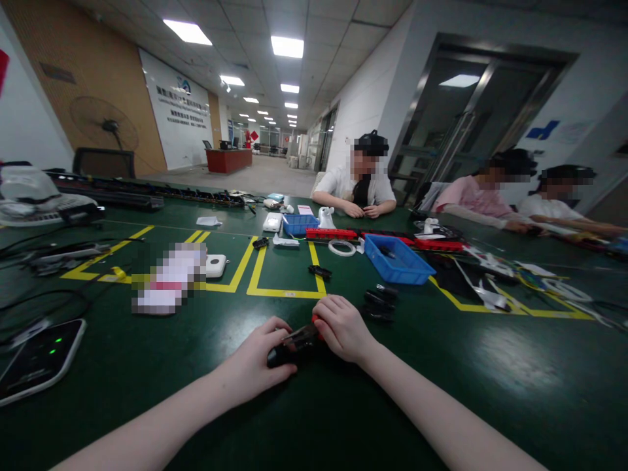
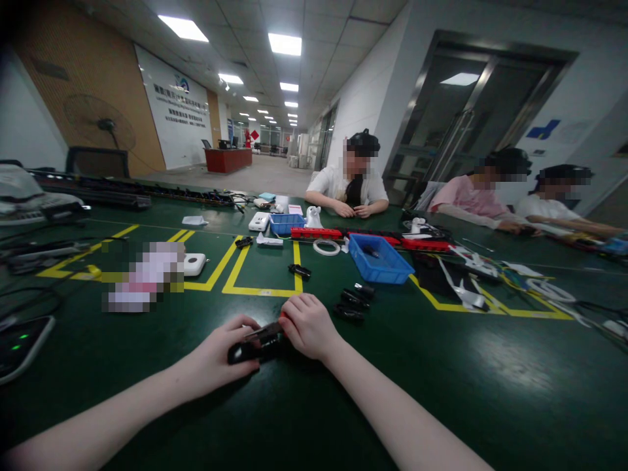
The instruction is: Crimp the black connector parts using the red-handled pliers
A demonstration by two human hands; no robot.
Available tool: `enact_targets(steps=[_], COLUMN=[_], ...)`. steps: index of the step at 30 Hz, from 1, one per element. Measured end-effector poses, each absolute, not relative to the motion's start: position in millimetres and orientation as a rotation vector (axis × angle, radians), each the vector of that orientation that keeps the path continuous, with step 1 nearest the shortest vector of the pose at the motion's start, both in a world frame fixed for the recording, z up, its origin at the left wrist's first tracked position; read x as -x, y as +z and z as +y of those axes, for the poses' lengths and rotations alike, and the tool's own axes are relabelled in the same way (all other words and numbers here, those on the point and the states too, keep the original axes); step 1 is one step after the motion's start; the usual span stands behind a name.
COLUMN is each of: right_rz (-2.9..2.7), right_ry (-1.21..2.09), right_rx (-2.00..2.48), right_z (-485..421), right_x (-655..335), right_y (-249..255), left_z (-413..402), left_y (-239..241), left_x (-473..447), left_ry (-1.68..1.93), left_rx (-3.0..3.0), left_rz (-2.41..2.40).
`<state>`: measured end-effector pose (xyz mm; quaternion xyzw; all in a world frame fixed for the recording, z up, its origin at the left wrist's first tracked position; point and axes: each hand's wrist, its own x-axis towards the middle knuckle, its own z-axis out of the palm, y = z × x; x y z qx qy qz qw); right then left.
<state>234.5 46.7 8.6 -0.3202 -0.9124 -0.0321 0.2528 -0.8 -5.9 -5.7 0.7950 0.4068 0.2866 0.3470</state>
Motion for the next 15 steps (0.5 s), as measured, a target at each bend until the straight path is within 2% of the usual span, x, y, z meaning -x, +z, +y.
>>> enact_targets(steps=[15], right_rz=[-2.503], right_ry=[-0.045], right_rx=[0.791], right_z=[48.6], right_x=[-239.3], right_y=[6.7], left_z=[-9.3], left_y=[-1.8], left_x=[-0.3], left_ry=[0.876], left_rx=[-2.052], left_rz=[1.033])
